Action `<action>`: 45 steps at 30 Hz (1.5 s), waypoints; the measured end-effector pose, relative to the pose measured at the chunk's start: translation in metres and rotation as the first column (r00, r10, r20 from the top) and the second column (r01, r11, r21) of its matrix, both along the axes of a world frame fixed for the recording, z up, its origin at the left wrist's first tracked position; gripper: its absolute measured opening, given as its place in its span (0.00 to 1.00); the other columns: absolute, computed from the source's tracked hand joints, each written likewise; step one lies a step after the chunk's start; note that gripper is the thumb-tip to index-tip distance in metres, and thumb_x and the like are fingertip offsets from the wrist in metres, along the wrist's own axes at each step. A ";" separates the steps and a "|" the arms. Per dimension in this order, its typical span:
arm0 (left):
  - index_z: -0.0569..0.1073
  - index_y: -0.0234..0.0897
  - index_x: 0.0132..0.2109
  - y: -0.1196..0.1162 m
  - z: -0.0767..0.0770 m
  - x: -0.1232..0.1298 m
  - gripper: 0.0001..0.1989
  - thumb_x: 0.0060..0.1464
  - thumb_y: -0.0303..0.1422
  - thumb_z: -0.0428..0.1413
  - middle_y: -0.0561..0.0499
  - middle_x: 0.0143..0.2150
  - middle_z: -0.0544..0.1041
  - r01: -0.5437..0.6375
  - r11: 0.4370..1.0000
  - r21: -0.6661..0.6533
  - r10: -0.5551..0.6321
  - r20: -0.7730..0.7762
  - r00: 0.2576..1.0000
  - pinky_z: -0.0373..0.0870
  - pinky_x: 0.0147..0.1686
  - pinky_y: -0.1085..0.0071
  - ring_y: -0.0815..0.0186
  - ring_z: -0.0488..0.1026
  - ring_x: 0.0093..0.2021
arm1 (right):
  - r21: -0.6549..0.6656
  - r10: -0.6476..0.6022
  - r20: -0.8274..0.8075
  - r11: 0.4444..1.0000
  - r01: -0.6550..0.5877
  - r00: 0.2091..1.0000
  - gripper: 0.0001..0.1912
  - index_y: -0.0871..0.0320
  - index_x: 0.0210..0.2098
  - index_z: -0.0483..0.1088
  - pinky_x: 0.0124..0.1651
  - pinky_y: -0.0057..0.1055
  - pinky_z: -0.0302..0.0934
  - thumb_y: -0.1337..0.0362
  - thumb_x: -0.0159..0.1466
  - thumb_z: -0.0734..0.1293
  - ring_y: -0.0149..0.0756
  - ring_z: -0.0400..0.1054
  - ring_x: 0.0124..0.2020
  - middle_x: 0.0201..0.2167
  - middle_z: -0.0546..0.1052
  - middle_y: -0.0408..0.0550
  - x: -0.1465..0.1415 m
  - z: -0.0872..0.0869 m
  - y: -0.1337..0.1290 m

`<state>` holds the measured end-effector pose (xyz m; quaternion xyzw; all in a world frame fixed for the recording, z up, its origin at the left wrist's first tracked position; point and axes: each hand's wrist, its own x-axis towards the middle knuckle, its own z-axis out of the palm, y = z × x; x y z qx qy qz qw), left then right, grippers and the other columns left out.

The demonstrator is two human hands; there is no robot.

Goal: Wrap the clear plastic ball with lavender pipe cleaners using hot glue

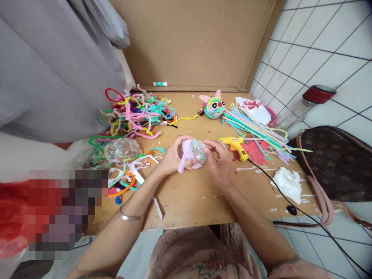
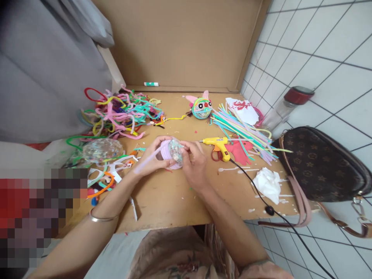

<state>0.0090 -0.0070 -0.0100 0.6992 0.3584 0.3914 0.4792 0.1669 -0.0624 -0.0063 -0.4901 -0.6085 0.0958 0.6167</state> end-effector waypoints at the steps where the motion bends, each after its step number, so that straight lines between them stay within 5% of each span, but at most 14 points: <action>1: 0.65 0.37 0.52 0.000 0.001 -0.001 0.35 0.37 0.39 0.67 0.47 0.49 0.73 0.002 1.000 -0.013 -0.003 -0.021 1.000 0.73 0.44 0.65 0.58 0.72 0.47 | -0.014 0.010 -0.005 1.000 -0.010 1.000 0.09 0.55 0.40 0.74 0.39 0.32 0.64 0.68 0.64 0.62 0.33 0.67 0.34 0.31 0.73 0.43 0.000 0.000 0.000; 12: 0.64 0.37 0.52 0.004 0.004 -0.006 0.35 0.36 0.39 0.66 0.49 0.45 0.72 -0.001 0.998 -0.064 -0.004 -0.069 0.998 0.70 0.37 0.70 0.62 0.71 0.41 | -0.061 0.096 0.027 0.994 -0.094 0.995 0.07 0.55 0.37 0.73 0.36 0.31 0.63 0.67 0.65 0.63 0.32 0.67 0.33 0.31 0.73 0.43 -0.002 0.003 -0.003; 20: 0.65 0.36 0.52 0.001 0.008 -0.004 0.35 0.34 0.37 0.65 0.50 0.42 0.71 0.027 0.997 -0.072 -0.031 -0.058 0.998 0.71 0.36 0.71 0.65 0.69 0.38 | -0.102 0.090 0.280 0.993 -0.064 0.956 0.15 0.54 0.49 0.72 0.43 0.37 0.64 0.66 0.68 0.57 0.37 0.67 0.41 0.38 0.69 0.49 0.000 0.001 -0.003; 25: 0.64 0.37 0.53 -0.001 0.008 -0.004 0.36 0.35 0.38 0.66 0.50 0.44 0.70 0.040 0.986 -0.159 -0.041 -0.005 0.999 0.72 0.32 0.71 0.64 0.71 0.39 | -0.072 0.108 0.294 0.993 -0.090 0.950 0.12 0.56 0.43 0.73 0.43 0.36 0.64 0.68 0.67 0.58 0.36 0.67 0.41 0.39 0.68 0.49 -0.002 -0.002 -0.002; 30: 0.65 0.35 0.51 0.004 0.006 -0.003 0.35 0.34 0.37 0.67 0.50 0.44 0.70 -0.034 0.993 -0.113 0.035 0.008 0.999 0.71 0.40 0.70 0.64 0.70 0.41 | -0.076 -0.040 0.362 0.994 0.072 0.931 0.11 0.56 0.43 0.72 0.47 0.36 0.64 0.65 0.67 0.59 0.38 0.68 0.42 0.38 0.72 0.49 0.015 -0.003 0.008; 33: 0.64 0.34 0.52 0.007 0.004 -0.003 0.37 0.33 0.37 0.66 0.50 0.44 0.70 -0.058 0.989 -0.134 0.061 0.018 0.998 0.70 0.41 0.69 0.64 0.70 0.39 | -0.163 -0.250 0.558 0.902 0.400 0.791 0.14 0.61 0.46 0.71 0.51 0.41 0.61 0.64 0.67 0.58 0.45 0.67 0.48 0.43 0.74 0.56 0.037 0.001 0.013; 36: 0.64 0.35 0.53 0.010 0.000 -0.004 0.37 0.34 0.38 0.66 0.51 0.43 0.70 -0.064 0.991 -0.121 0.065 0.012 0.998 0.70 0.40 0.69 0.64 0.70 0.39 | -0.285 -0.322 0.760 0.616 0.734 0.565 0.21 0.68 0.50 0.68 0.50 0.47 0.60 0.59 0.66 0.59 0.56 0.66 0.51 0.49 0.72 0.66 0.060 0.005 0.015; 39: 0.64 0.36 0.54 0.011 -0.004 -0.006 0.37 0.35 0.38 0.66 0.51 0.43 0.70 -0.048 0.994 -0.096 0.050 0.016 0.999 0.68 0.40 0.70 0.65 0.69 0.39 | -0.372 -0.231 0.833 0.439 0.818 0.503 0.30 0.73 0.50 0.67 0.45 0.46 0.63 0.49 0.65 0.60 0.58 0.69 0.47 0.48 0.72 0.72 0.074 0.002 0.016; 41: 0.65 0.36 0.54 0.011 -0.005 -0.006 0.37 0.35 0.38 0.66 0.51 0.43 0.70 -0.050 0.995 -0.088 0.051 0.009 0.999 0.68 0.40 0.70 0.65 0.69 0.39 | -0.389 -0.214 0.838 0.410 0.825 0.501 0.33 0.73 0.50 0.68 0.44 0.46 0.65 0.46 0.63 0.61 0.57 0.71 0.46 0.48 0.73 0.73 0.080 -0.003 0.019; 45: 0.65 0.36 0.53 0.011 -0.003 -0.006 0.37 0.35 0.39 0.66 0.50 0.44 0.70 -0.060 0.993 -0.097 0.061 0.005 0.998 0.67 0.41 0.70 0.64 0.69 0.41 | -0.371 -0.267 0.808 0.461 0.806 0.525 0.31 0.71 0.48 0.71 0.43 0.48 0.66 0.47 0.59 0.64 0.59 0.71 0.46 0.46 0.74 0.71 0.087 -0.014 0.025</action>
